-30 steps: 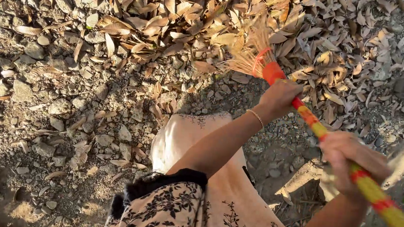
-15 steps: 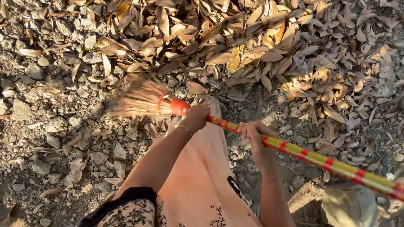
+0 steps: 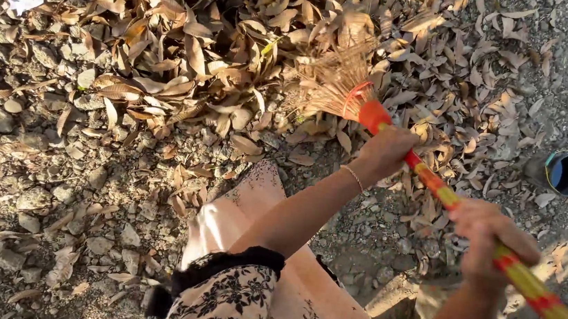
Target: The person sweeps dry leaves on the ground using a broom.
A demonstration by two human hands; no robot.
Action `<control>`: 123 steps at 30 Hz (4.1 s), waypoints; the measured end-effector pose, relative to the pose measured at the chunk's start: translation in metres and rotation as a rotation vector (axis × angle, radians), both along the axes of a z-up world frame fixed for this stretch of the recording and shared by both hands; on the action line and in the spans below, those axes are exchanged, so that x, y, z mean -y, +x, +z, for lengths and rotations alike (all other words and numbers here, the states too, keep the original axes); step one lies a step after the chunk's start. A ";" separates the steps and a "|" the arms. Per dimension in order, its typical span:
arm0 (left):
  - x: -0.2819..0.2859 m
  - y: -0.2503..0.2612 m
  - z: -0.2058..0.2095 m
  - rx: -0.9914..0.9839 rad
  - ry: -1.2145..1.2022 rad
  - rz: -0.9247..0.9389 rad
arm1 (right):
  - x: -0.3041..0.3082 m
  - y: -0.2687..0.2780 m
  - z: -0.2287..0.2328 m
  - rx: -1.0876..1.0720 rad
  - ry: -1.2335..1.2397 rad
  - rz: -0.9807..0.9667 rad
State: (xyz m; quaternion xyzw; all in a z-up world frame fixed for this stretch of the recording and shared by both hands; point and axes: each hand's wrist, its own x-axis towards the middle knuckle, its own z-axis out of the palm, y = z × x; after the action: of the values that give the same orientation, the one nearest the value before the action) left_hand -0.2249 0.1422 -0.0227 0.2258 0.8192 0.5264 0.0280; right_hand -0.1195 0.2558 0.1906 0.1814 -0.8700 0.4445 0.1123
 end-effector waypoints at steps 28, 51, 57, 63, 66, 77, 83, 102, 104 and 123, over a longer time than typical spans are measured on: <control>-0.022 -0.100 -0.057 -0.047 -0.020 0.045 | 0.007 -0.074 -0.018 0.003 -0.047 0.035; 0.156 -0.081 -0.107 0.025 -0.200 -0.017 | 0.183 -0.059 -0.051 0.273 -0.183 -0.130; 0.084 -0.118 -0.072 -0.137 0.093 -0.030 | 0.201 -0.060 0.003 0.133 -0.032 -0.219; 0.098 -0.096 0.055 -0.167 0.186 -0.072 | 0.119 -0.020 0.026 -0.145 0.049 -0.186; 0.148 -0.042 0.091 -0.160 0.051 -0.149 | 0.061 0.027 0.023 -0.146 -0.315 -0.316; 0.279 0.039 -0.109 0.286 -0.500 -0.304 | 0.249 0.010 -0.076 0.430 -0.286 -0.151; 0.175 -0.029 -0.093 0.125 -0.059 -0.185 | 0.238 -0.008 -0.031 0.251 -0.058 -0.256; 0.264 0.065 -0.023 0.227 -0.484 -0.497 | 0.202 0.060 -0.039 0.327 -0.815 -0.324; 0.252 0.059 -0.065 0.242 -0.476 -0.456 | 0.235 0.046 -0.051 0.420 -0.516 -0.391; 0.296 0.066 0.013 0.213 -0.374 -0.447 | 0.193 0.065 -0.051 0.071 -0.802 -0.207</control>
State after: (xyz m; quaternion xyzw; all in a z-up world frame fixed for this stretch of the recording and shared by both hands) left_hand -0.1590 -0.1535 -0.0097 0.3350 0.8245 0.3678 0.2698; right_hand -0.0548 0.0629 0.1396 0.0193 -0.6448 0.7406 0.1881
